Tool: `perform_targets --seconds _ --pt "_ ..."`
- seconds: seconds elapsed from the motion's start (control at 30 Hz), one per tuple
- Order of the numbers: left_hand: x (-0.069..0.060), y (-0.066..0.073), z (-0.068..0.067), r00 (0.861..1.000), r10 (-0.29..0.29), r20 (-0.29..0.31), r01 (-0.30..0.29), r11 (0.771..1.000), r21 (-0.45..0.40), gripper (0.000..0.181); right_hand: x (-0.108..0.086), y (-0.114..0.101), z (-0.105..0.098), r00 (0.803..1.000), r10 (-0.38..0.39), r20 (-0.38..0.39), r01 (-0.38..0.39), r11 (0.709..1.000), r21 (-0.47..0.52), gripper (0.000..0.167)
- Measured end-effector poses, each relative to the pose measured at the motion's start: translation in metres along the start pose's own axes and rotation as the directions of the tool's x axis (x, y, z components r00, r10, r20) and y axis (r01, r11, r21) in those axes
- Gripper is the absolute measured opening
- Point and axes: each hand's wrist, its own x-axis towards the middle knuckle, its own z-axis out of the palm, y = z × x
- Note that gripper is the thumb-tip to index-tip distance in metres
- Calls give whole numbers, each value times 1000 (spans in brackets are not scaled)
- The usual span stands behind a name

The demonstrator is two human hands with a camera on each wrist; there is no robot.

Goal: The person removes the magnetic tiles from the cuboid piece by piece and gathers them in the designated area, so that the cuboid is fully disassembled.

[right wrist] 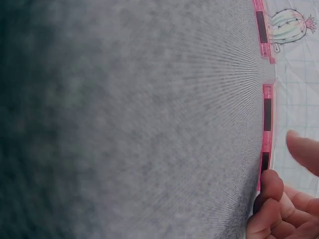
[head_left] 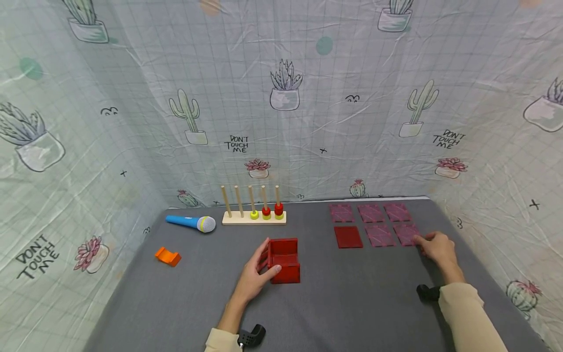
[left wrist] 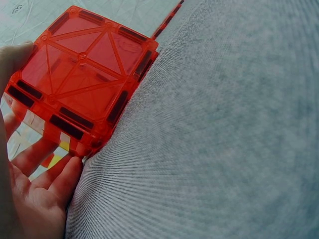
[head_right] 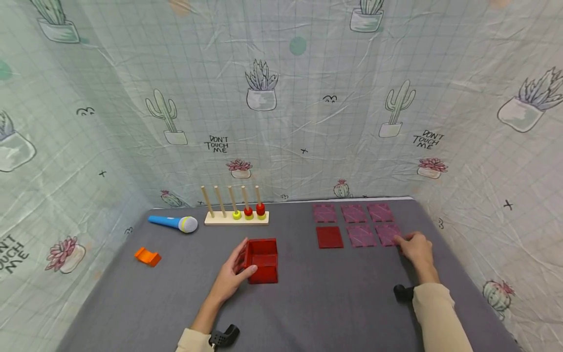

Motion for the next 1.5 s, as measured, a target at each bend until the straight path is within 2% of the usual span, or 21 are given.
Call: perform_targets --seconds 0.33,0.53,0.67,0.77,0.93,1.13,1.5 --pt "1 0 0 1000 3 4 -3 1000 4 78 -5 -14 -8 999 23 -38 -21 999 39 84" --pt "0 0 1 1000 5 6 -5 1000 -4 75 -10 -26 -9 999 3 -51 0 998 58 86" --pt "-5 22 -3 1000 -3 29 3 1000 -11 76 -14 -34 -8 995 -23 -93 30 997 73 83" --pt "-5 27 -4 999 -20 47 20 1000 -5 77 -18 -41 -7 990 -53 -128 63 995 79 80" --pt "0 2 0 1000 -14 19 14 1000 -4 77 -26 -54 -7 982 -101 -158 116 989 94 80" --pt "-1 1 0 1000 3 0 -3 1000 -17 76 -37 -74 -4 972 -153 -178 177 976 130 79" --pt "-1 0 0 1000 2 9 -2 1000 4 73 -61 -112 10 941 -245 -233 290 939 184 71"
